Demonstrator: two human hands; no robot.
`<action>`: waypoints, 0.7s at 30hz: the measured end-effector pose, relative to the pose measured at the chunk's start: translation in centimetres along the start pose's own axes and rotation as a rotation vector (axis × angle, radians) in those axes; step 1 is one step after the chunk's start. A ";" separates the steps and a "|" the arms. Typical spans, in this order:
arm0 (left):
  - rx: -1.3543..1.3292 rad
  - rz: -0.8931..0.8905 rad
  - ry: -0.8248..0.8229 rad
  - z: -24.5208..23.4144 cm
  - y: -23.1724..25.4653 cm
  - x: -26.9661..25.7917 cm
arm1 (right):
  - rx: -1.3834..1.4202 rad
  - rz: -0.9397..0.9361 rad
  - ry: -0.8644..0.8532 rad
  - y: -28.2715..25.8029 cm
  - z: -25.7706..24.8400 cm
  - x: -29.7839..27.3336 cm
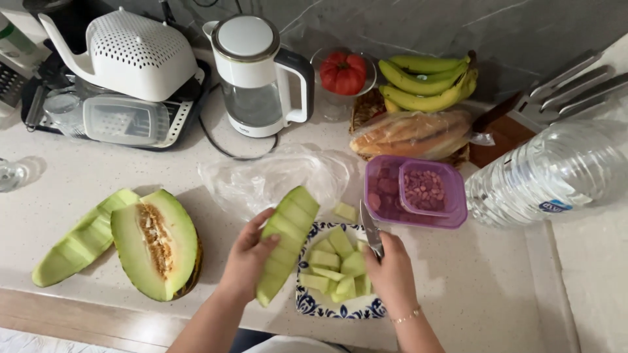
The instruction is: The person cuts a melon wedge into bite-size pieces over a plate using a knife, then discards the rind in a trash bin and rinses their hands at the sink. They carry the plate of melon pieces to the dining table and set it next to other prepared dishes.
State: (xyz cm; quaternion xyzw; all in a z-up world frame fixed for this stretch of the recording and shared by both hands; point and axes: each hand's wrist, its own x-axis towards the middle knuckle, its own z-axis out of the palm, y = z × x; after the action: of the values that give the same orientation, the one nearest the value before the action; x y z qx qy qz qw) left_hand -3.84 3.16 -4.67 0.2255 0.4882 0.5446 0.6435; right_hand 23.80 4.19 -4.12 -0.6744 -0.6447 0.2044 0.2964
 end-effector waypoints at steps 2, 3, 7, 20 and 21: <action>0.005 0.005 0.022 -1.0 0.2 -0.1 | -0.088 -0.053 -0.016 -1.7 0.6 2.4; 0.012 0.008 0.046 -1.6 0.2 -0.4 | -0.175 -0.104 -0.035 -2.5 0.9 3.2; 0.001 0.017 0.090 -2.3 -0.7 -1.0 | -0.356 -0.148 -0.121 -2.2 6.2 7.8; 0.271 0.283 0.258 -5.6 -3.3 -3.2 | -0.629 0.130 -0.416 -2.6 9.5 12.3; 0.463 0.404 0.283 -5.6 -3.6 -3.2 | -0.628 0.195 -0.448 -4.1 8.8 12.1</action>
State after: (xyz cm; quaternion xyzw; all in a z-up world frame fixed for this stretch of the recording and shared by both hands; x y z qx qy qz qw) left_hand -6.81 -2.24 -8.83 0.3800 0.6290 0.5616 0.3803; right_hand 15.95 17.34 -6.66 -0.7291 -0.6573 0.1665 -0.0930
